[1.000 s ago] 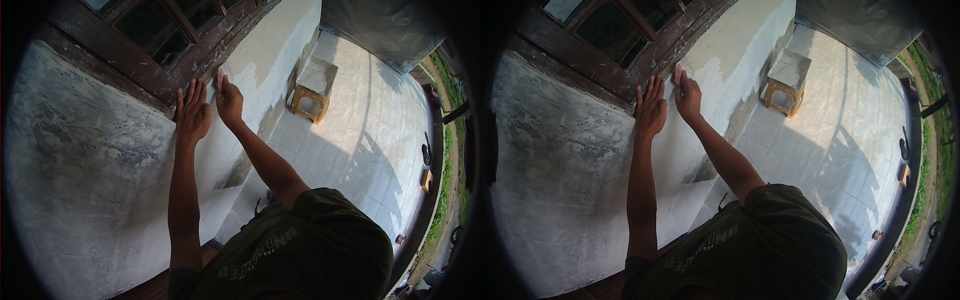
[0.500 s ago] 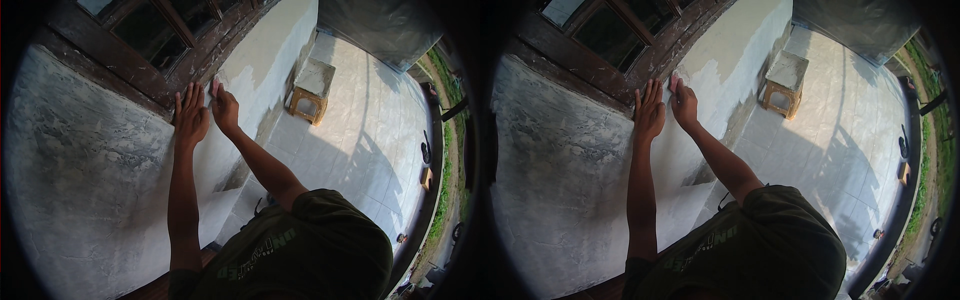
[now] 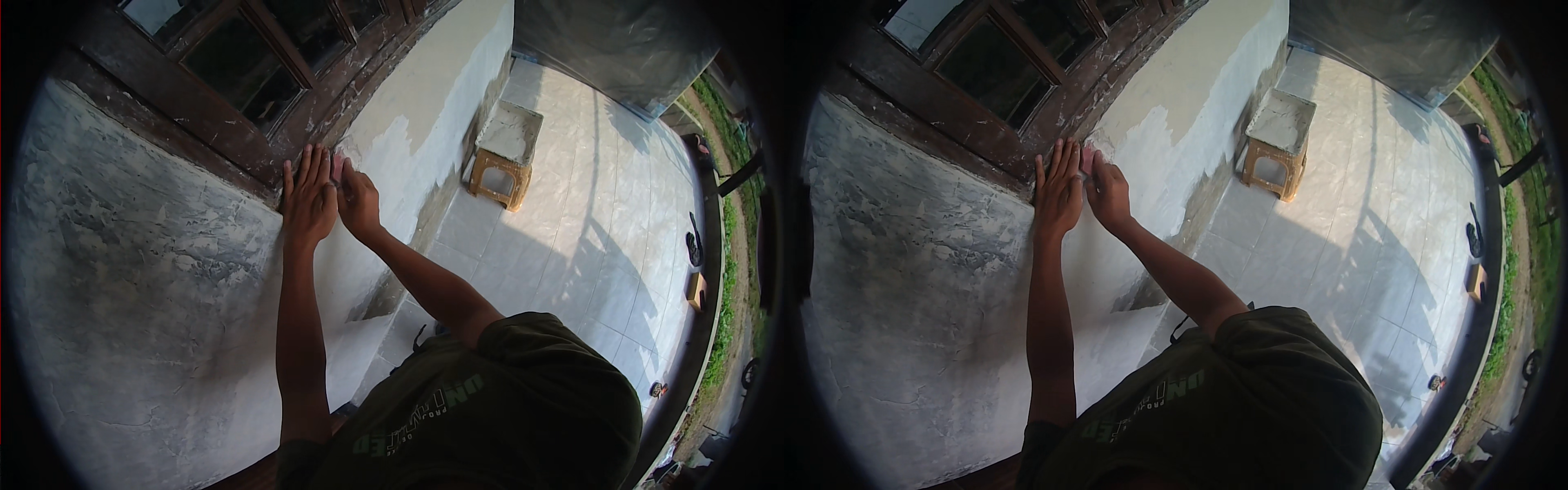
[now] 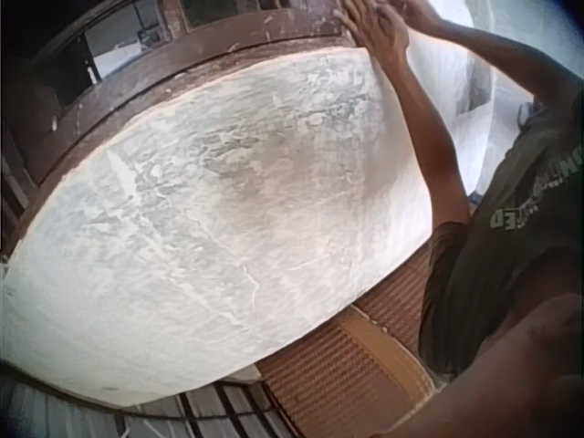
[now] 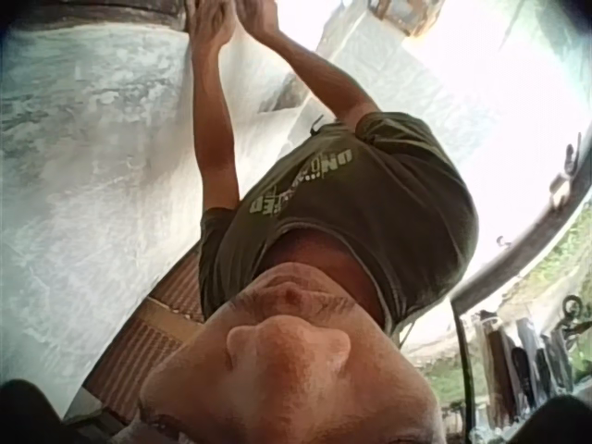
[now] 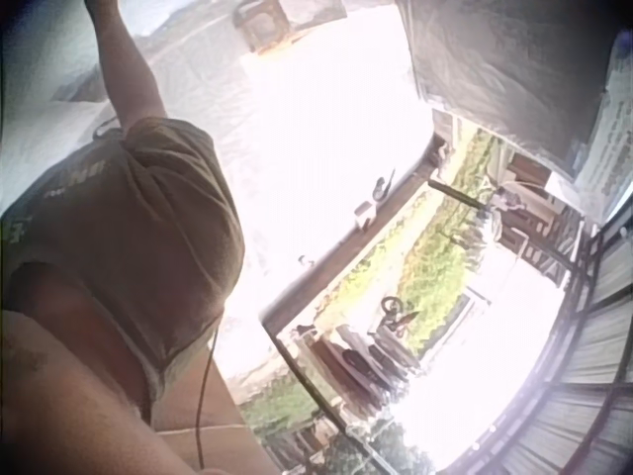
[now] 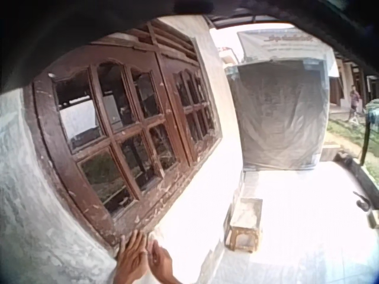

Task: The person applies white wall filler to a damaged wall surface near a window frame using a putty knife.

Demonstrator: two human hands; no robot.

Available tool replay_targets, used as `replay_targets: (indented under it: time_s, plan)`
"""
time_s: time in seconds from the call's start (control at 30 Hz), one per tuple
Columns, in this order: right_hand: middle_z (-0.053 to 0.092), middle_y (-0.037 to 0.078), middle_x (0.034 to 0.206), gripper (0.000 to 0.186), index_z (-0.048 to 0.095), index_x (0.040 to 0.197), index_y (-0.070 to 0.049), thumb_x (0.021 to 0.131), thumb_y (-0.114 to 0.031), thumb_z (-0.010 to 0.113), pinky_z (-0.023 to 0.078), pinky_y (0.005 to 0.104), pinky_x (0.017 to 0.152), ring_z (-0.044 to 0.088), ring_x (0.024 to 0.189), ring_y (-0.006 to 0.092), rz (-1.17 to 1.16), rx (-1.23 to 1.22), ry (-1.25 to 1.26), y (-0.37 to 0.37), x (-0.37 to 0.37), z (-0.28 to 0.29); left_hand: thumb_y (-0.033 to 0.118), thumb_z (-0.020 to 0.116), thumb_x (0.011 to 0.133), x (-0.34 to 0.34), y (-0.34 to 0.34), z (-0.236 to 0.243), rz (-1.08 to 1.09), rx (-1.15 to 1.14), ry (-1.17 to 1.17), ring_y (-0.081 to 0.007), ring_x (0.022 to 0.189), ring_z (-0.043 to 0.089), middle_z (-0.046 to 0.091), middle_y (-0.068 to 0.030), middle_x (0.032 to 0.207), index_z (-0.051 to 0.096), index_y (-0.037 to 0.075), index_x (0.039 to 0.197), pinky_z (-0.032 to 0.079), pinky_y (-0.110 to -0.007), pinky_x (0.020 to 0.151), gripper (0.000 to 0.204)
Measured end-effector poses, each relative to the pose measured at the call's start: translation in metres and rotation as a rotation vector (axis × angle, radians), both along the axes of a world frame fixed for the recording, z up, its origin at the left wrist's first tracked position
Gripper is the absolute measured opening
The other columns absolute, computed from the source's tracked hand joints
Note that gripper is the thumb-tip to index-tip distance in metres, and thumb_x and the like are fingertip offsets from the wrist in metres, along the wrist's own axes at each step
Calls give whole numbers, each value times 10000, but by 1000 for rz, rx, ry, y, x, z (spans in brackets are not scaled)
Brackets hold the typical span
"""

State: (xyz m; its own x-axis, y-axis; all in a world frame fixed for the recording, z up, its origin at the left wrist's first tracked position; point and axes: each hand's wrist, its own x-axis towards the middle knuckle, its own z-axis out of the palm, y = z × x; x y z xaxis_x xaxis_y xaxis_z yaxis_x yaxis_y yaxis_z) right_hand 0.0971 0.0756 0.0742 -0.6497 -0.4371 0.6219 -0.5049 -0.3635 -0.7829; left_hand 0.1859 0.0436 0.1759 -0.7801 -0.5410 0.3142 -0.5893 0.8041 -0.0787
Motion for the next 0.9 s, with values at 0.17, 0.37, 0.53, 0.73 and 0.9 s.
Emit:
replay_targets:
  time_s: [0.17,0.37,0.53,0.73,0.9]
  plan:
    - [601,147,751,487,606,1239,17,752,26,625,514,372,656,611,682,264,314,122,-63,75,23,-52,227,231,946,7,3,2,26,60,35,-215,1495,176,290,-94,1586,321,10,1497,5,-464,1224,600]
    - [633,21,743,130,678,880,-7,873,-69,564,484,273,566,592,637,110,423,272,-871,93,-72,-85,265,178,986,-2,-1,-6,-14,85,141,-230,1487,208,325,-103,1568,358,39,1489,19,-500,1216,581]
    - [664,-10,905,101,661,1006,-119,941,-187,623,450,317,779,629,871,121,381,111,-1224,94,-152,-100,281,197,1009,-48,6,-17,-117,157,387,-273,1486,212,337,-111,1562,360,33,1486,4,-563,1194,562]
    - [702,40,1008,129,650,1063,-117,952,-177,622,468,336,842,669,948,179,395,-73,-1283,78,-231,-105,210,238,971,-142,-3,-39,-222,211,371,-284,1481,225,355,-132,1549,371,-22,1462,29,-529,1207,559]
    - [704,70,1042,157,655,1082,-79,958,-167,613,479,341,856,677,955,197,330,-64,-1302,62,-322,-136,213,233,975,-249,-24,-75,-247,329,314,-280,1481,218,350,-149,1546,366,-33,1460,54,-507,1213,560]
